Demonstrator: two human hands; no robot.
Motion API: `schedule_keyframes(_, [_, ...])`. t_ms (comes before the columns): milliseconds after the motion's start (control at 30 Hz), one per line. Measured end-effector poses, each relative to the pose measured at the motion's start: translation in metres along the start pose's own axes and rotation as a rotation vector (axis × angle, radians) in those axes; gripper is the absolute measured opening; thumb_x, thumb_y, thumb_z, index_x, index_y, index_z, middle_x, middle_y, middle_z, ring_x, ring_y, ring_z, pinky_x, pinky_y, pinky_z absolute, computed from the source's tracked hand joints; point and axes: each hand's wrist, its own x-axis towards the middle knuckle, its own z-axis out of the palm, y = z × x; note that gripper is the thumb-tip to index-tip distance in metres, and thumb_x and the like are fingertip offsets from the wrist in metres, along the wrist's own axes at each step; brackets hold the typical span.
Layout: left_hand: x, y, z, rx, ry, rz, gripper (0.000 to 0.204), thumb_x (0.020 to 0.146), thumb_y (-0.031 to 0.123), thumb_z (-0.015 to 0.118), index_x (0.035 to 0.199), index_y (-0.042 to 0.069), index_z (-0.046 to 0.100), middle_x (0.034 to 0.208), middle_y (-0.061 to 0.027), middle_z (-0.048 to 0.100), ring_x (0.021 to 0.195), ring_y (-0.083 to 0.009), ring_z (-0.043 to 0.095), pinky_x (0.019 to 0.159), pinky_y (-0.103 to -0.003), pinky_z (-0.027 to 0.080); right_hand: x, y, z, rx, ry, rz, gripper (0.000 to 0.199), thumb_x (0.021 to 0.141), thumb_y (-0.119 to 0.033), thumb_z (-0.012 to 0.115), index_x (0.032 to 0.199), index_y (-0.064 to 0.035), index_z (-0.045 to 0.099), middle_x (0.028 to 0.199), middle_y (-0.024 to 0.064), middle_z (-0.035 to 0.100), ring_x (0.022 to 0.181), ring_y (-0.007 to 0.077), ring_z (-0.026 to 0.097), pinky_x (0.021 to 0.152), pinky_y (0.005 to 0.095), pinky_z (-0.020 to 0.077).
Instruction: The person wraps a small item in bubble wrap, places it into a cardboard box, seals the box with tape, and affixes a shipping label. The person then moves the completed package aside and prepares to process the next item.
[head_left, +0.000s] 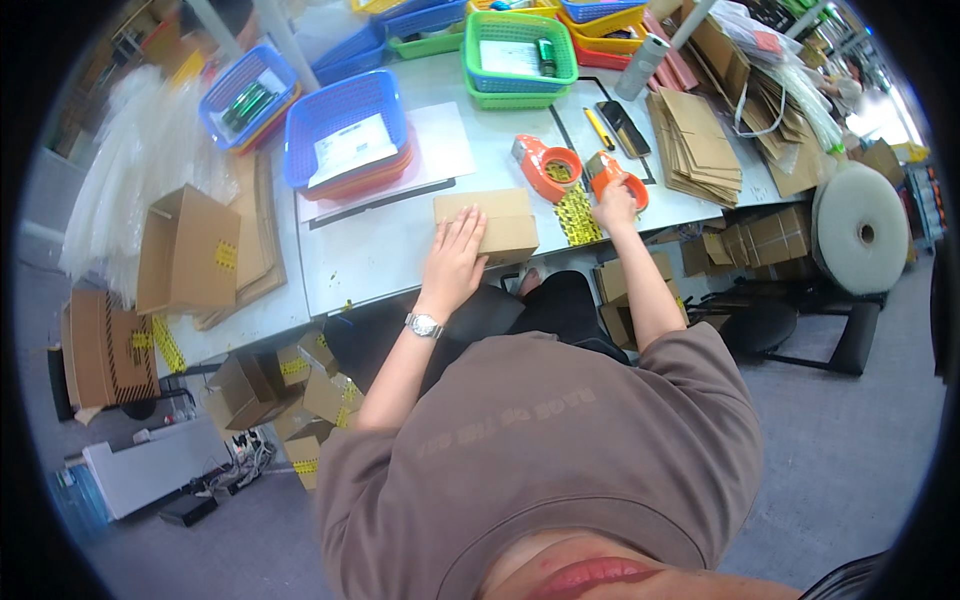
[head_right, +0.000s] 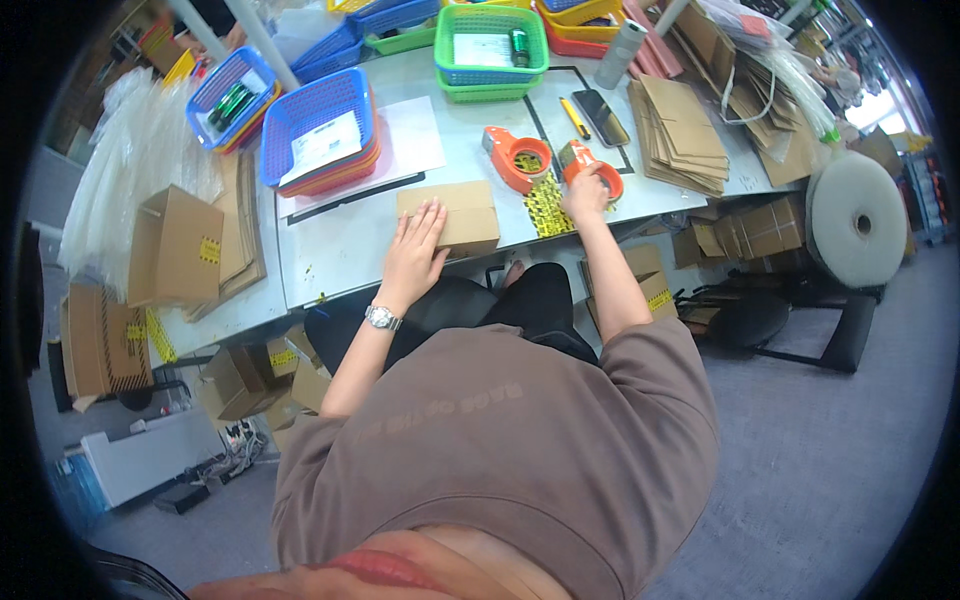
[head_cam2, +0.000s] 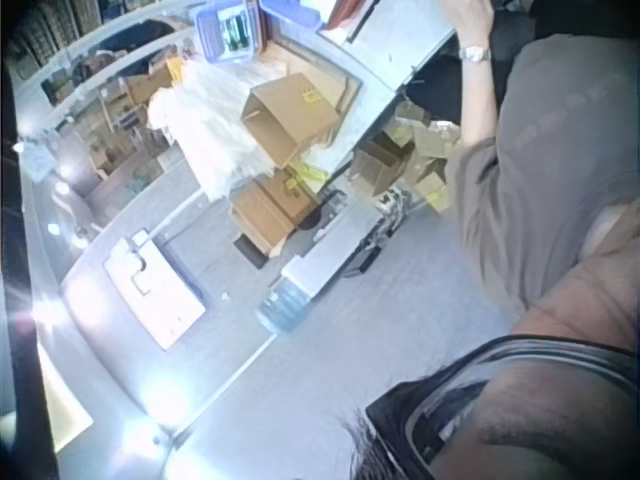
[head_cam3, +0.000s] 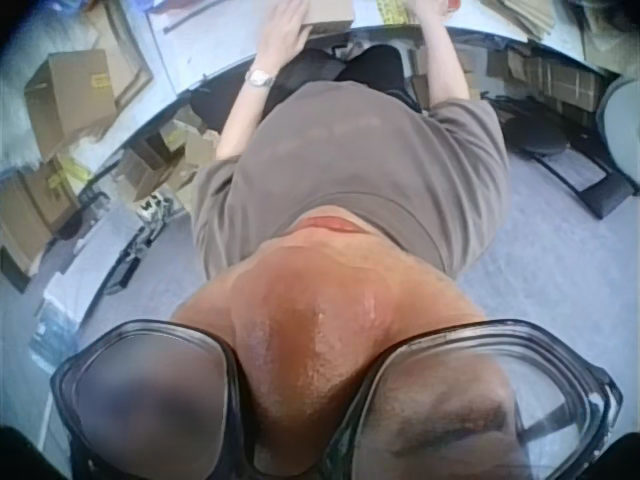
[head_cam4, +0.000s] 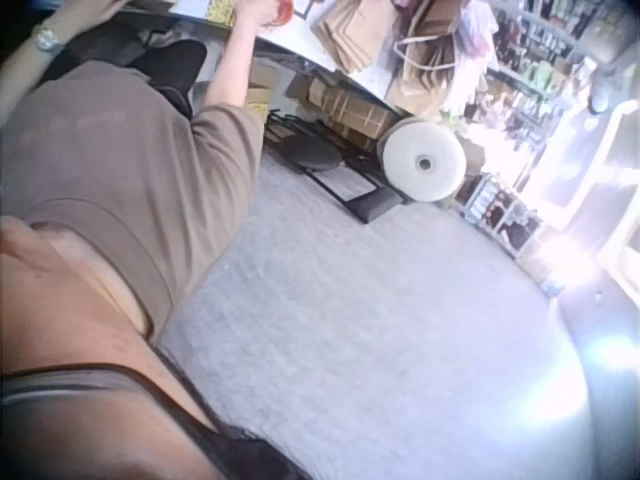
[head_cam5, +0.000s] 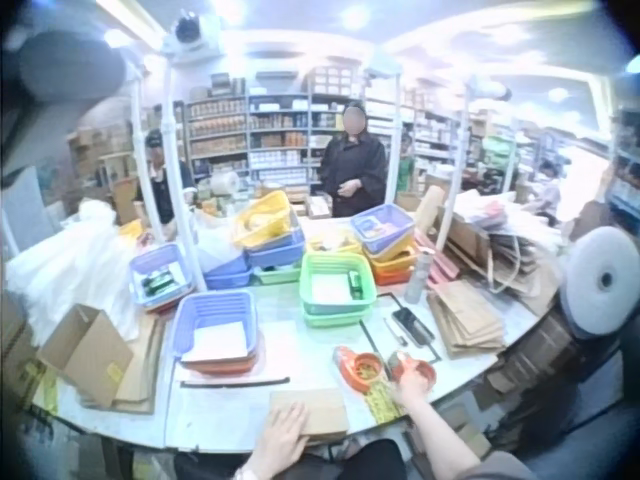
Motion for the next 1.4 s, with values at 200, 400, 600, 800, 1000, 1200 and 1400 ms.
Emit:
schedule_keyframes(200, [-0.002,-0.002,0.002,-0.056,0.028,-0.02,0.071,0.082,0.016,0.066,0.145,0.006,0.035,0.15,-0.0116,0.035,0.14,-0.0258,0.031,0.115,-0.045,0.025,-0.002,0.02,-0.086,0.488,0.191,-0.244,0.07,0.061,-0.021,0.076,0.119,0.0026,0.044,0.092,0.0188,0.067,0.089,0.0341,0.067,0.079,0.0431,0.0537])
schedule_keyframes(400, [0.0,-0.004,-0.001,-0.053,0.025,0.011,0.069,0.083,0.017,0.066,0.144,0.004,0.036,0.149,-0.013,0.037,0.14,-0.0264,0.033,0.115,-0.045,0.025,-0.045,-0.058,-0.157,1.024,-0.149,-0.84,0.072,0.06,-0.014,0.071,0.126,-0.0017,0.046,0.111,0.0083,0.058,0.106,0.0178,0.057,0.097,0.0336,0.0448])
schedule_keyframes(600, [0.002,-0.019,-0.003,-0.573,-0.008,-0.157,0.055,0.098,0.038,0.042,0.139,0.001,0.042,0.137,-0.0161,0.051,0.135,-0.0279,0.04,0.113,-0.042,0.027,-0.057,-0.102,-0.137,0.836,-0.207,-1.027,0.065,0.057,-0.02,0.07,0.118,-0.0013,0.055,0.103,0.0165,0.065,0.097,0.0312,0.064,0.089,0.0367,0.0482])
schedule_keyframes(800, [0.024,-0.044,-0.029,-1.726,0.029,-0.748,0.061,0.1,0.049,0.038,0.131,-0.003,0.048,0.119,-0.021,0.061,0.112,-0.0276,0.059,0.103,-0.039,0.039,-0.06,-0.116,-0.146,0.736,-0.196,-1.123,0.06,0.06,-0.021,0.07,0.116,-0.0036,0.057,0.103,0.0157,0.066,0.097,0.0326,0.064,0.087,0.0378,0.0487])
schedule_keyframes(1000, [0.027,-0.05,-0.043,-1.706,0.083,-0.779,0.049,0.093,0.024,0.062,0.131,-0.002,0.046,0.11,-0.0171,0.066,0.098,-0.0248,0.066,0.085,-0.036,0.052,-0.063,-0.126,-0.159,0.613,-0.285,-1.133,0.061,0.06,-0.021,0.07,0.118,-0.0038,0.057,0.106,0.0158,0.065,0.1,0.0315,0.063,0.089,0.0379,0.048])
schedule_keyframes(1200, [0.025,-0.043,-0.026,-1.575,0.287,-0.915,0.052,0.087,0.009,0.069,0.127,-0.001,0.037,0.103,-0.0203,0.067,0.088,-0.0231,0.069,0.076,-0.033,0.055,-0.065,-0.137,-0.171,0.499,-0.298,-1.146,0.061,0.063,-0.026,0.074,0.118,-0.0055,0.058,0.106,0.0153,0.066,0.099,0.0311,0.063,0.087,0.0389,0.0488])
schedule_keyframes(1400, [-0.003,-0.081,-0.02,-1.185,0.487,-0.815,0.057,0.081,0.004,0.075,0.119,0.0,0.033,0.091,-0.0207,0.068,0.088,-0.0214,0.068,0.076,-0.031,0.056,-0.059,-0.128,-0.172,0.441,-0.263,-1.189,0.063,0.06,-0.029,0.073,0.118,-0.0077,0.059,0.095,0.016,0.068,0.088,0.0323,0.065,0.078,0.0411,0.051])
